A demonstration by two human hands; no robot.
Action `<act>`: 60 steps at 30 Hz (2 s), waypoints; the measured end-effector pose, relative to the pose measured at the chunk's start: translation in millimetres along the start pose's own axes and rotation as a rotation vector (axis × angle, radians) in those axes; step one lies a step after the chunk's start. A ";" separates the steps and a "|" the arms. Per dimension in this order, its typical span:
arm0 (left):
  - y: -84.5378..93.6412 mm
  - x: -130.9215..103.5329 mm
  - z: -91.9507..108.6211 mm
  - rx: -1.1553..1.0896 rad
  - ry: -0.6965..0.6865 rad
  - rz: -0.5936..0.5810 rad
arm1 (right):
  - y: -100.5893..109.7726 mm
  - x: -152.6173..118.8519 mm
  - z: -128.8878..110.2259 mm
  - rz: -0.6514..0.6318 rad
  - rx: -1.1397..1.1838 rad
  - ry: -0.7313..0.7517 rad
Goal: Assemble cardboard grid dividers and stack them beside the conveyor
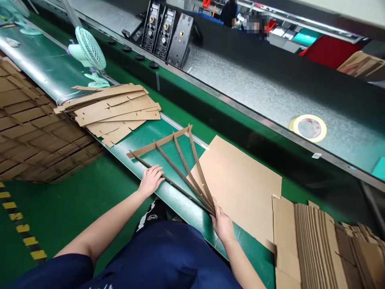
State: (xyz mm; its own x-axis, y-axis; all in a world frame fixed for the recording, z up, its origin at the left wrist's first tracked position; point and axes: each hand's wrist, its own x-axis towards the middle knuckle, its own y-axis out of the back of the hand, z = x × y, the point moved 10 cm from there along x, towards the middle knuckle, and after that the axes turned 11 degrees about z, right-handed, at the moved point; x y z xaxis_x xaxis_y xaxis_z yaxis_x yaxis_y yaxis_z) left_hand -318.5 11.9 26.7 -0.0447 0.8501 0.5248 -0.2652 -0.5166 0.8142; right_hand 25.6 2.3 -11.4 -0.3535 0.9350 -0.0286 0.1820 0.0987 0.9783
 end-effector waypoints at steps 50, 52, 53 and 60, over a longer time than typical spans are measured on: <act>2.7 10.1 -115.2 0.403 0.785 -0.225 | 28.4 231.7 172.4 -0.233 0.102 -0.128; 4.7 8.1 -113.0 0.401 0.789 -0.232 | 48.6 249.0 177.6 -0.116 -0.096 -0.160; 5.4 8.1 -112.2 0.401 0.792 -0.236 | 59.6 255.2 179.3 -0.038 -0.158 -0.191; 7.9 10.0 -109.6 0.410 0.792 -0.251 | 80.0 233.5 136.0 0.321 -0.093 -0.033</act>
State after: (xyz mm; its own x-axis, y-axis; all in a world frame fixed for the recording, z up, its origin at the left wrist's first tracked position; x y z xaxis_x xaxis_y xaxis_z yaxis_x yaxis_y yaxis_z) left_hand -426.5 27.5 11.1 -0.7172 0.6863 0.1212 -0.0011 -0.1750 0.9846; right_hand 82.4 274.9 32.3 -0.2611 0.9240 0.2793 0.1943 -0.2331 0.9528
